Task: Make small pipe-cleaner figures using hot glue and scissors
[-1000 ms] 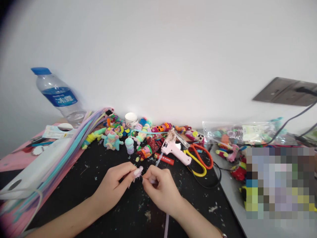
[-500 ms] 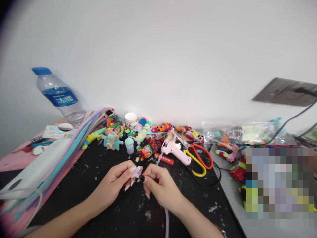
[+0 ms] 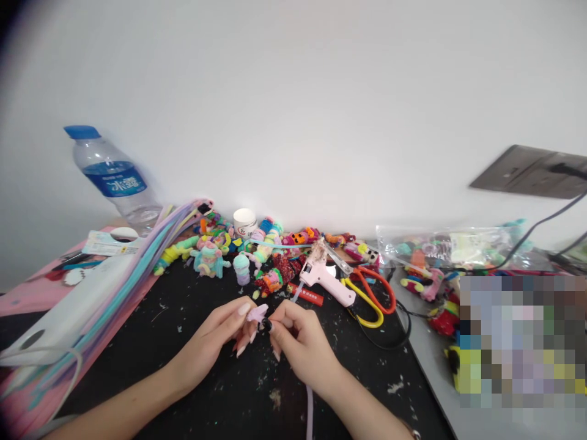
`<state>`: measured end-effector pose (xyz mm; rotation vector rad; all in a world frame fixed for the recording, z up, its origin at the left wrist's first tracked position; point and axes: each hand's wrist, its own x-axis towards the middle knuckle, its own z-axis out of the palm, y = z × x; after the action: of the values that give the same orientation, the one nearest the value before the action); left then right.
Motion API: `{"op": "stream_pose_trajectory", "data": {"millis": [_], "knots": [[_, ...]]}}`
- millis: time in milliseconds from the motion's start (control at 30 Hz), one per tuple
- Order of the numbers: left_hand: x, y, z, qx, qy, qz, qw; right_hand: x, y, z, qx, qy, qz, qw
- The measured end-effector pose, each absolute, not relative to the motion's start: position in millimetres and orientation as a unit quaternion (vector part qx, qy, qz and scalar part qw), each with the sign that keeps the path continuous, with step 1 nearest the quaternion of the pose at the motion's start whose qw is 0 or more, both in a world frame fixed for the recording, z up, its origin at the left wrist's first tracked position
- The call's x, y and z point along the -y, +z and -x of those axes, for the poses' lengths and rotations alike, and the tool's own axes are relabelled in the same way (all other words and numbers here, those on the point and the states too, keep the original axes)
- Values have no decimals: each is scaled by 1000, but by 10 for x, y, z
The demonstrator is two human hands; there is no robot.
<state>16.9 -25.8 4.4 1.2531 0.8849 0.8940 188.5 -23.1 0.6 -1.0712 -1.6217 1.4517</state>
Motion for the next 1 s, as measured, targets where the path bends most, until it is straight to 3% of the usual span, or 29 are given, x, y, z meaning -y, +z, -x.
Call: {"op": "stream_pose_trajectory", "data": {"millis": [233,600,867,1000], "knots": [[245,44,-183,-391,380,-504,670,242,4,-1878,661,521,426,331],[204,50,-107,-267,325,-358,833,208,37,-1892,669,531,419,306],[146,79,50,-250,140,-364,886,219,14,-1891,566,672,389,279],[119,44,52,-290,172,-388,858,196,35,-1889,530,697,378,302]]}}
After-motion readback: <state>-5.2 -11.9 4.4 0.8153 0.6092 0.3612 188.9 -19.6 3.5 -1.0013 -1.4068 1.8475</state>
